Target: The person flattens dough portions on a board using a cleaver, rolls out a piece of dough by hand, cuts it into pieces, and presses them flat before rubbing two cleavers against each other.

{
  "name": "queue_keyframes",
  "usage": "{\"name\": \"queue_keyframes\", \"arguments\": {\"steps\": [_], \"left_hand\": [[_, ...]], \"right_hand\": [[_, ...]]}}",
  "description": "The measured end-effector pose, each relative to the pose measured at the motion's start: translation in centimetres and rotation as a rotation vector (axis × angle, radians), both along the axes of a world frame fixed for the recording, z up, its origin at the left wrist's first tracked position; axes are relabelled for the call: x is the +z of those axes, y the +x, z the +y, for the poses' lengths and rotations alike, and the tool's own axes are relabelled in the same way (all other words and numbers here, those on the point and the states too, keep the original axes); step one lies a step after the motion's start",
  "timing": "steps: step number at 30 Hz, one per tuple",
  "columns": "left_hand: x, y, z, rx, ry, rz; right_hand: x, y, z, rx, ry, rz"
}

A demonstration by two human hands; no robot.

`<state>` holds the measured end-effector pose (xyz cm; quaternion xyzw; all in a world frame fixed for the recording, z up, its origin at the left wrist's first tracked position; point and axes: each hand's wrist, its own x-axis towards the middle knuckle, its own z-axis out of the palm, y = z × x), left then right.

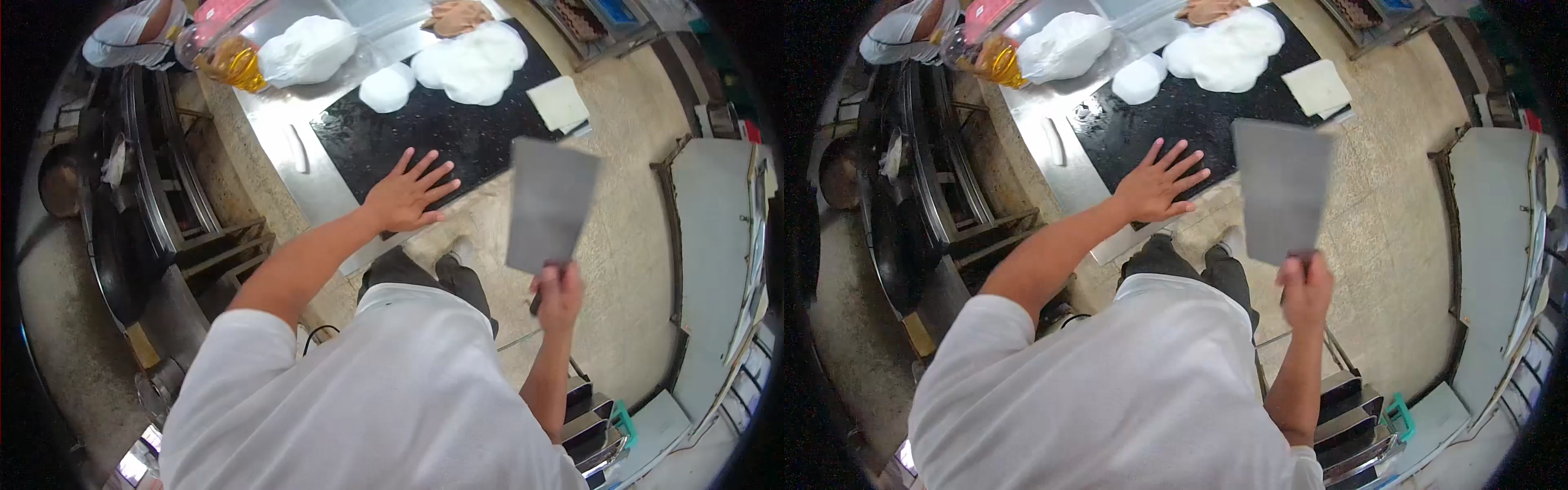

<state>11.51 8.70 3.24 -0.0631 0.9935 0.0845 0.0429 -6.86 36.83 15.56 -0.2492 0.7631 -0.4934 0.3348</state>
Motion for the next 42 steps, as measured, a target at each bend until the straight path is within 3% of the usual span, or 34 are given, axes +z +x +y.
{"name": "queue_keyframes", "arguments": {"steps": [3,5,6,8,9,12,14,18,20,23,25,27,29,31,34,37,39,41,42], "left_hand": [[0.3,-3.4,-0.2,-0.085,0.102,-0.019],[0.1,-5.2,-0.5,-0.105,0.107,-0.027],[-0.3,-5.9,-0.6,-0.002,0.115,0.036],[0.5,-6.2,-0.5,0.237,0.109,0.123],[0.5,-5.8,-0.6,0.223,0.096,0.132],[0.3,-2.4,1.1,0.356,0.091,0.071],[0.5,1.1,2.0,0.317,0.103,0.03],[0.4,2.2,1.8,0.132,0.135,0.01],[0.1,0.6,1.0,-0.044,0.163,0.034],[0.0,-4.4,-0.9,0.024,0.116,0.09],[0.0,-5.0,-1.6,0.071,0.069,0.127],[0.4,-3.8,-1.5,0.101,0.044,0.165],[-0.6,-1.8,-0.4,0.137,0.064,0.153],[-0.4,-1.5,-0.6,0.126,0.061,0.122],[0.1,-1.8,-1.8,0.156,0.383,0.049],[1.9,-2.3,-2.9,0.114,0.299,0.202],[0.8,-1.5,-3.0,-0.03,0.208,0.242],[-0.1,-0.4,-2.6,-0.259,0.226,0.122],[0.0,-0.8,-2.8,-0.252,0.183,0.105]], "right_hand": [[-0.7,-5.2,-4.5,-0.182,-0.345,0.057],[-4.8,-9.4,-9.2,-0.256,-0.281,0.086],[-8.3,-11.3,-11.3,-0.277,-0.265,0.013],[-12.9,-13.8,-14.7,-0.383,-0.052,-0.452],[-12.5,-13.5,-15.5,-0.476,0.066,-0.543],[-11.5,-12.0,-13.6,-0.511,0.058,-0.545],[-10.8,-10.3,-11.7,-0.389,0.044,-0.381],[-6.4,-7.8,-9.1,-0.409,0.002,-0.223],[-5.5,-7.9,-9.0,-0.453,-0.242,-0.183],[-8.3,-11.3,-11.7,-0.45,-0.378,-0.07],[-11.1,-12.8,-13.9,-0.43,-0.249,-0.181],[-13.3,-12.8,-14.7,-0.506,0.066,-0.454],[-12.4,-11.5,-13.7,-0.566,0.045,-0.519],[-12.2,-10.1,-13.0,-0.461,0.082,-0.407],[-10.3,-4.1,-10.3,-0.276,0.319,-0.235],[-9.7,3.3,-7.6,0.098,0.49,-0.119],[-11.9,8.0,-6.6,0.354,0.357,0.05],[-12.4,9.6,-8.3,0.346,0.436,-0.033],[-12.3,8.5,-9.2,0.422,0.508,0.0]]}}
